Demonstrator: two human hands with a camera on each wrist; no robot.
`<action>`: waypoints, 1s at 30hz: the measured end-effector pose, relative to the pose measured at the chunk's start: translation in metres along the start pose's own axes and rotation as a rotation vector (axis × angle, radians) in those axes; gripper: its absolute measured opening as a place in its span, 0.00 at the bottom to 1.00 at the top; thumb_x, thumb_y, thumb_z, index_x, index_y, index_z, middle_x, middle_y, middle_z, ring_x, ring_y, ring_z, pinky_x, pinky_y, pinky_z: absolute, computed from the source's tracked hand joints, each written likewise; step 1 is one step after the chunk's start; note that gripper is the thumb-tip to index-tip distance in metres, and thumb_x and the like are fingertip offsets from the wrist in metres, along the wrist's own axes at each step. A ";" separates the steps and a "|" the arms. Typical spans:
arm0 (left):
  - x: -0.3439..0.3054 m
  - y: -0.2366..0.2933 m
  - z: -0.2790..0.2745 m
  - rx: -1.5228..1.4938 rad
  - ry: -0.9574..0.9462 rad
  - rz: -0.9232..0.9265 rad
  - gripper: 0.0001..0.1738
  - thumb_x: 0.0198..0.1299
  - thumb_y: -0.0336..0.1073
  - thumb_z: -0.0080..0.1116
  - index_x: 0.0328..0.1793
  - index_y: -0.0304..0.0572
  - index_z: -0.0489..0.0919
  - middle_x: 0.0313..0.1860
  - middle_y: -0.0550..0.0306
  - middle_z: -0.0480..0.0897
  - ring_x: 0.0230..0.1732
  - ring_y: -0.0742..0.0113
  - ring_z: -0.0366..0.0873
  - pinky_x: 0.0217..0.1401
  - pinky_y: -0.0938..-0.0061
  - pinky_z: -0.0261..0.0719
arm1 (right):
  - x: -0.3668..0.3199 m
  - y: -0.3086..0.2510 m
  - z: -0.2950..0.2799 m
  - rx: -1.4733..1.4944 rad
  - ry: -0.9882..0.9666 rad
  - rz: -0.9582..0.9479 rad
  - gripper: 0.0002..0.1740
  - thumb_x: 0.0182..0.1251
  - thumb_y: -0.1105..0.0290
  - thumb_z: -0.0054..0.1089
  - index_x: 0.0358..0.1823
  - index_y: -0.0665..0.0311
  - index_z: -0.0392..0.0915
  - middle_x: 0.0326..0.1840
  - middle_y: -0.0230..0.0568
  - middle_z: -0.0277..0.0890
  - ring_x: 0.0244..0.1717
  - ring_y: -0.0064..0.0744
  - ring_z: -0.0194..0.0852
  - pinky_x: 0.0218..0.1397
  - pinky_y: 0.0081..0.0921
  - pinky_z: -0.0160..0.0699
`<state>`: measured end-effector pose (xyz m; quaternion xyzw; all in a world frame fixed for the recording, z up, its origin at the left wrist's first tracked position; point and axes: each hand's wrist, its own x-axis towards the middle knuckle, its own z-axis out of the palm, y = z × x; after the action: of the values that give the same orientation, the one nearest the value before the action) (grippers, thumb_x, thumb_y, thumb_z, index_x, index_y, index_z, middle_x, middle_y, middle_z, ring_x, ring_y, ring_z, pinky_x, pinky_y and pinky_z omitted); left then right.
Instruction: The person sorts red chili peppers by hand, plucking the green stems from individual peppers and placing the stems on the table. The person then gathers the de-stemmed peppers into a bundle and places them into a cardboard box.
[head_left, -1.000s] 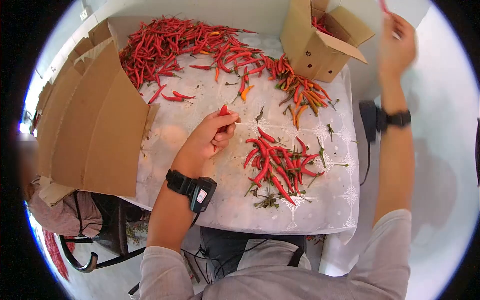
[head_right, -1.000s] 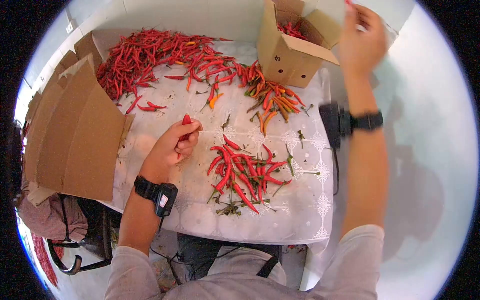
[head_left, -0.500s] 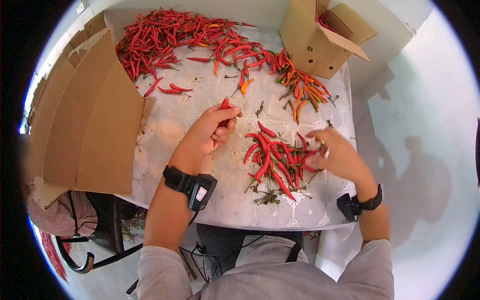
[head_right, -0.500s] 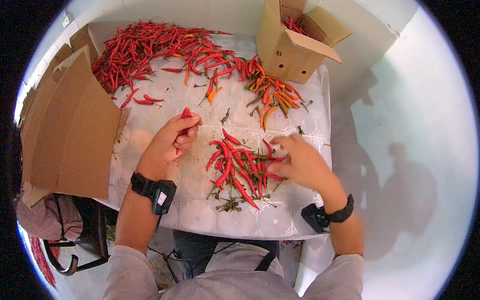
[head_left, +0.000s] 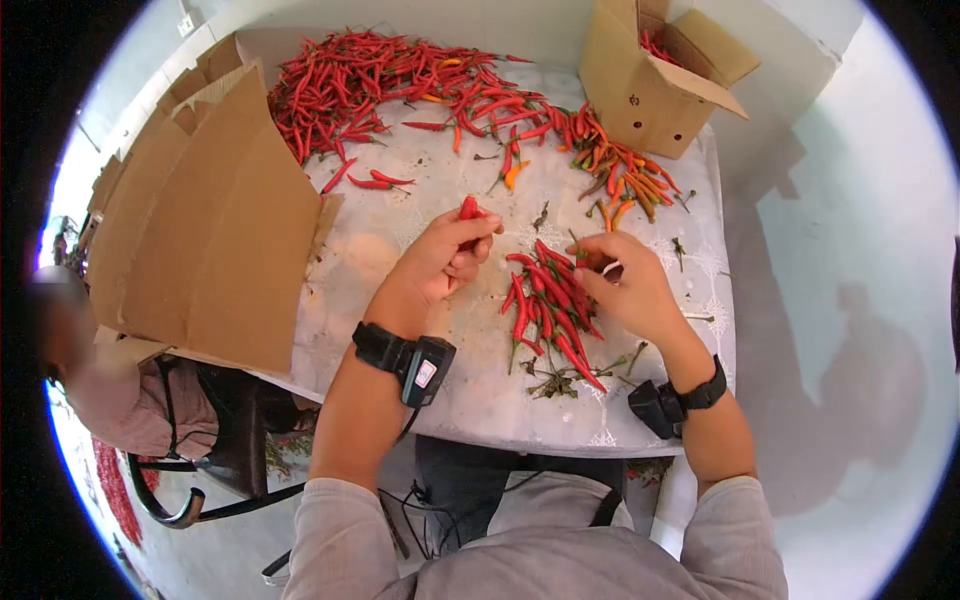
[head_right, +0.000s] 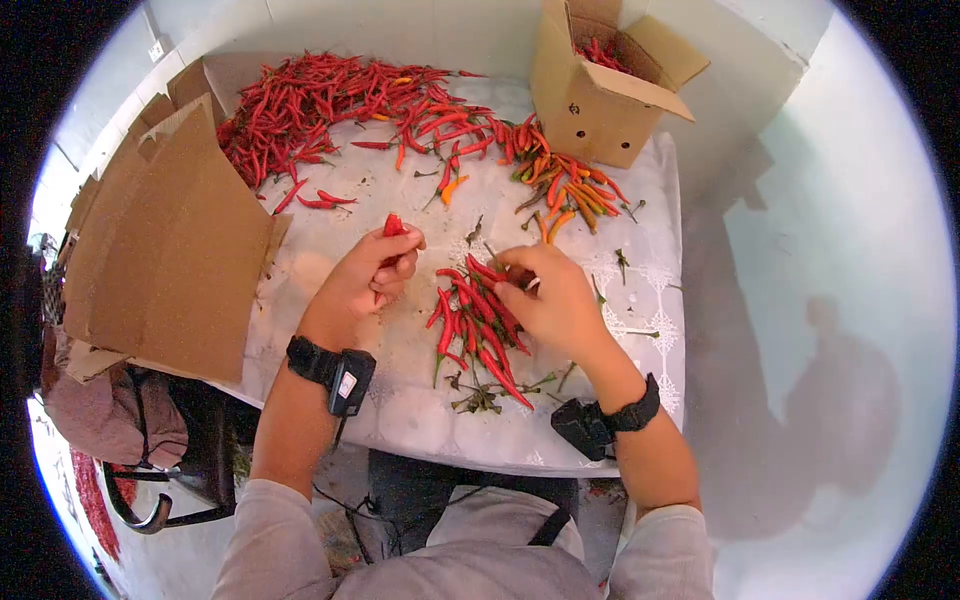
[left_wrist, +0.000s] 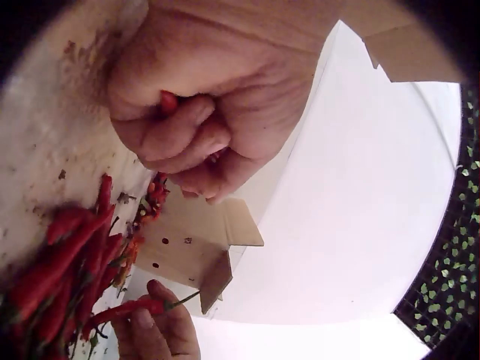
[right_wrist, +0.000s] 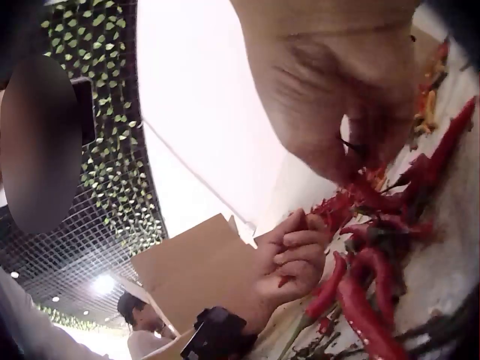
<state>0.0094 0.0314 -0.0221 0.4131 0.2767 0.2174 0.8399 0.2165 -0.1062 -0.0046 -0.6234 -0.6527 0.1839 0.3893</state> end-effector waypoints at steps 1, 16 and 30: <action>-0.001 0.000 0.003 0.007 0.004 0.001 0.07 0.60 0.38 0.52 0.34 0.44 0.72 0.17 0.69 0.71 0.08 0.87 0.55 0.07 0.89 0.48 | -0.002 0.003 0.001 0.006 0.003 -0.004 0.19 0.52 0.73 0.60 0.47 0.63 0.72 0.30 0.39 0.76 0.30 0.35 0.76 0.34 0.26 0.74; -0.013 -0.018 0.048 0.362 -0.143 -0.004 0.16 0.47 0.33 0.67 0.41 0.39 0.76 0.30 0.66 0.76 0.30 0.81 0.72 0.31 0.87 0.70 | -0.017 -0.019 0.025 0.800 0.114 0.157 0.08 0.59 0.72 0.59 0.39 0.66 0.74 0.33 0.33 0.75 0.30 0.18 0.71 0.36 0.15 0.70; -0.018 -0.015 0.058 0.546 -0.155 0.199 0.12 0.46 0.35 0.69 0.33 0.39 0.78 0.29 0.66 0.76 0.31 0.80 0.70 0.35 0.84 0.69 | -0.018 -0.020 0.014 0.856 0.083 0.350 0.10 0.59 0.66 0.60 0.31 0.68 0.76 0.24 0.32 0.74 0.24 0.16 0.68 0.27 0.14 0.66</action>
<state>0.0351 -0.0212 -0.0003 0.6640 0.2183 0.1839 0.6911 0.1913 -0.1234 -0.0038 -0.5142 -0.3868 0.4745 0.6007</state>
